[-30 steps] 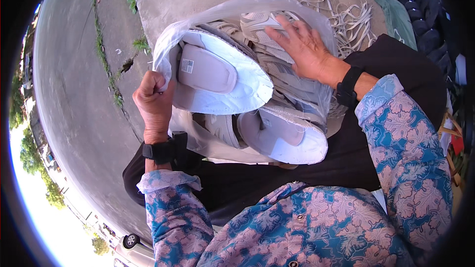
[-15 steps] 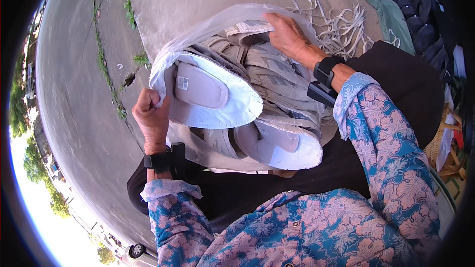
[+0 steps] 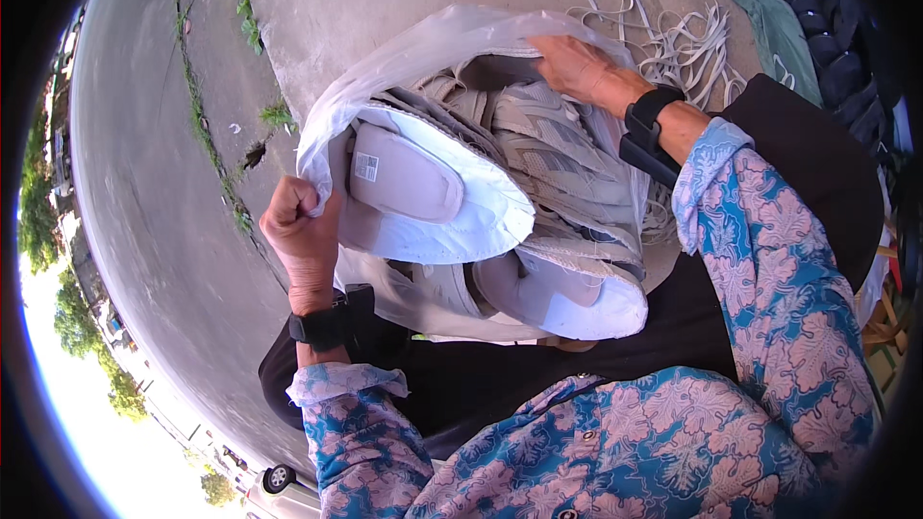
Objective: Sort and organize white shoe upper components and place them into a plastic bag.
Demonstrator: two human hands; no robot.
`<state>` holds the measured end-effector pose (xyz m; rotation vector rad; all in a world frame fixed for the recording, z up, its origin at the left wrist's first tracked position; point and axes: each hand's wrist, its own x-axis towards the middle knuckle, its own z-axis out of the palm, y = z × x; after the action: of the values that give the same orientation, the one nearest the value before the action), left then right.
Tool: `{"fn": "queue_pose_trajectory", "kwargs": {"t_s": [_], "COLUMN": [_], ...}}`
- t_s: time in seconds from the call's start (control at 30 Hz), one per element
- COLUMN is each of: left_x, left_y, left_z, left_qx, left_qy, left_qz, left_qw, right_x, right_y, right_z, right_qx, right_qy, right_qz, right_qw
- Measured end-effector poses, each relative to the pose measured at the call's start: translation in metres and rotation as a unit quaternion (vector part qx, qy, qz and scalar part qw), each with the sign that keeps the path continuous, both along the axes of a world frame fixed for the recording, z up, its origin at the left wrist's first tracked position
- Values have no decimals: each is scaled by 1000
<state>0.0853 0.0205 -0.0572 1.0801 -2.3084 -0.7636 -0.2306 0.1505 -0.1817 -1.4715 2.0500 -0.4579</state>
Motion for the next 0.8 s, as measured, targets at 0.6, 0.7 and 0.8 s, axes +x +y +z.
{"fn": "queue_pose_trajectory", "kwargs": {"t_s": [0.6,0.7,0.8], "left_x": [7,7,9], "left_y": [-5,-9,-10], "left_z": [-6,-8,-6], "left_qx": [3,4,-1], "left_qy": [19,17,26], "left_qz": [15,27,15], "left_qw": [1000,999,1000], "right_x": [56,53,50], "right_y": [102,104,115], "right_z": [38,34,21], "right_qx": [178,216,114], "right_qy": [-106,-96,-35], "right_qz": [3,18,80], "right_qw": [978,971,990]}}
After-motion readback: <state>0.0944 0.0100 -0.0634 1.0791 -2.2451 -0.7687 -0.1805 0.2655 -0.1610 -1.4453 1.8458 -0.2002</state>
